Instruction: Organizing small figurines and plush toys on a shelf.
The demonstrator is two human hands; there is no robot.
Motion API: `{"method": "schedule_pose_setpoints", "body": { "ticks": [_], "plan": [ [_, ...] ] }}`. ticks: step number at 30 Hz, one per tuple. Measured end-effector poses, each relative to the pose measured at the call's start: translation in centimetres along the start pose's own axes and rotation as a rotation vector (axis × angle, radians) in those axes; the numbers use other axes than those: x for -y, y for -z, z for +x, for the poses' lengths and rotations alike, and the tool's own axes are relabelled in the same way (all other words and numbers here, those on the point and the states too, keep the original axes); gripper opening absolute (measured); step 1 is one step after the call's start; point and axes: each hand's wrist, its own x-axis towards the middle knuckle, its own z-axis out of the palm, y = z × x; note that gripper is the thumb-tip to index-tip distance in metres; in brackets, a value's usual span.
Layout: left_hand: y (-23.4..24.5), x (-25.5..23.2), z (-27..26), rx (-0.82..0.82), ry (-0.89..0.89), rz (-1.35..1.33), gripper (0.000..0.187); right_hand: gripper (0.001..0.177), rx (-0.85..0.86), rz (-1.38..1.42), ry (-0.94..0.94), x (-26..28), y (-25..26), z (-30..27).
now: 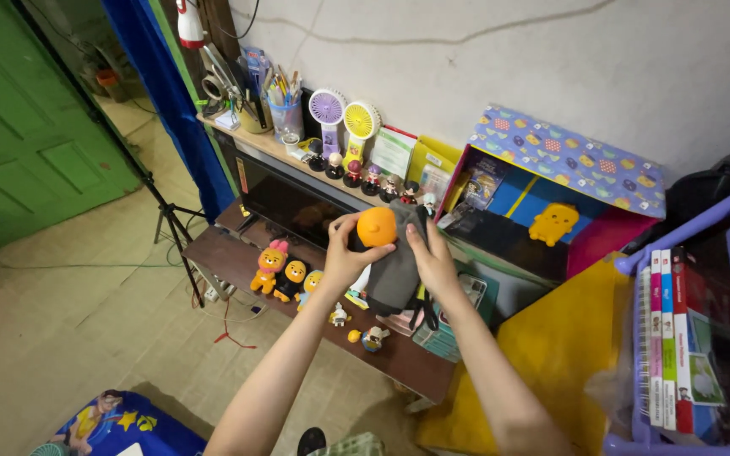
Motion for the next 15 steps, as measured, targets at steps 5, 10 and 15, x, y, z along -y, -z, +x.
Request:
{"method": "schedule_pose_setpoints", "body": {
  "ticks": [5,10,15],
  "plan": [
    [-0.5,0.8,0.4,-0.048,-0.006,0.036,0.074,0.044,0.088,0.163,-0.019,3.9,1.0,-1.5],
    [0.2,0.8,2.6,-0.146,0.127,-0.020,0.072,0.043,0.229,0.263,-0.163,5.4,3.0,-3.6],
    [1.8,2.0,3.4,0.139,0.453,-0.690,0.051,0.041,-0.073,0.526,-0.394,1.0,7.8,-2.0]
  ]
}}
